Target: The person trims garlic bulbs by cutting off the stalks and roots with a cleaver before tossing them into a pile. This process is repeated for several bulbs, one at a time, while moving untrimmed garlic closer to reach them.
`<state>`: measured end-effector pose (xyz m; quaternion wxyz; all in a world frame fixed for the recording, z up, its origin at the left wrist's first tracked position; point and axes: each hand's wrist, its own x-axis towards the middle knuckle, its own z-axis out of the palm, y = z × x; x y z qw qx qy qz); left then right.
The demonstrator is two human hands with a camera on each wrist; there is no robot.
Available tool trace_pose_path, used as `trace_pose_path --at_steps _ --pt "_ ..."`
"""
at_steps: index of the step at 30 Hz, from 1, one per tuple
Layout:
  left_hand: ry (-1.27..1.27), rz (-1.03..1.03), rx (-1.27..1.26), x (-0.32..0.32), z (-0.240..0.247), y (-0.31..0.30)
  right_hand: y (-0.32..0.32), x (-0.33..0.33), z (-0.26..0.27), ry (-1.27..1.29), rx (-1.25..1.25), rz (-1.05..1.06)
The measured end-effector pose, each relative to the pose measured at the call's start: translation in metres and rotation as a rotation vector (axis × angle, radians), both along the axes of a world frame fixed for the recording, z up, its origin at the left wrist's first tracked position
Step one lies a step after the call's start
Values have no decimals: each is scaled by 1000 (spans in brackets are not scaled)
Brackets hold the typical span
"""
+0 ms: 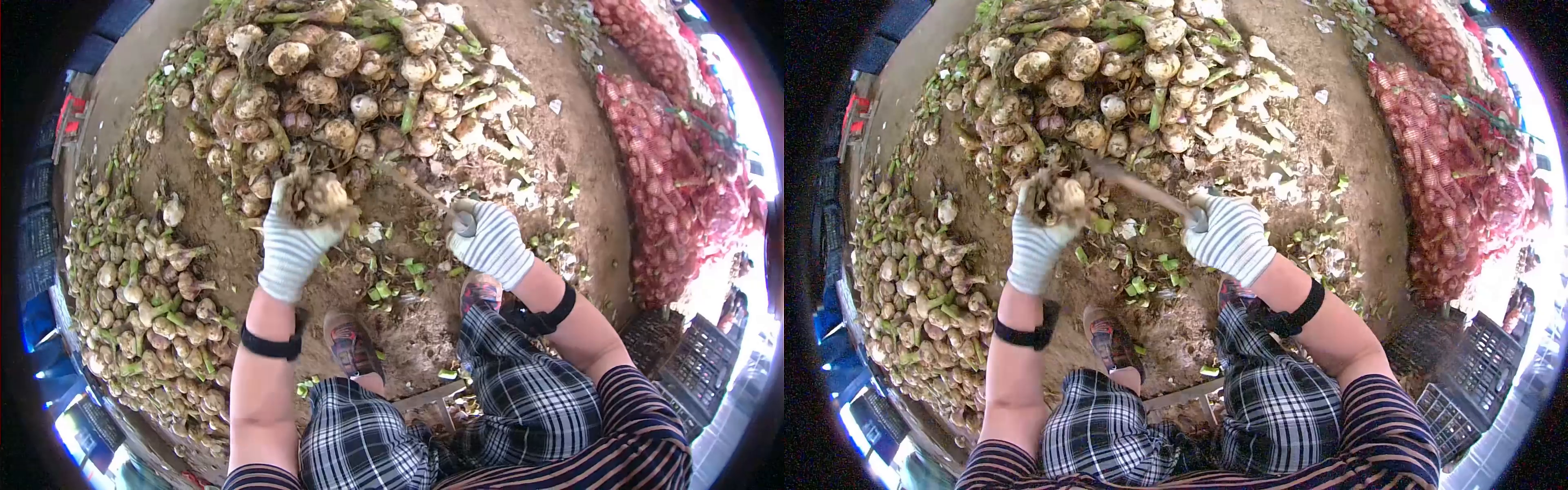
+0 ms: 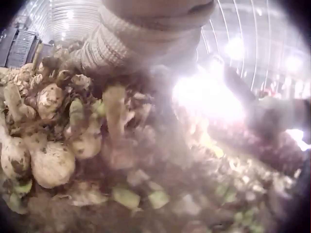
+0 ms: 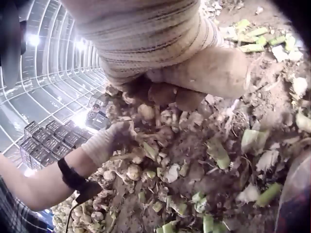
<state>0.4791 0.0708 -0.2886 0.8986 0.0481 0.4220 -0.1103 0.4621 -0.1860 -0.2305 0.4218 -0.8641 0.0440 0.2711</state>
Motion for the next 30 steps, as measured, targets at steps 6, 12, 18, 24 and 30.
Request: trace_pose_path --at_steps 6,12,18,24,30 --pt "-604 -567 686 -53 18 1 22 -1 22 -626 -398 551" --pt "-416 -342 186 -69 29 -16 40 -17 23 -595 -398 631" --pt "-362 -147 -427 -85 27 -22 57 -33 27 -586 -327 692" --pt "-483 -54 -254 -100 29 -27 16 -18 -35 -155 -582 701" --pt "-652 -598 1752 -78 42 -10 -16 -27 -49 -210 -340 61"
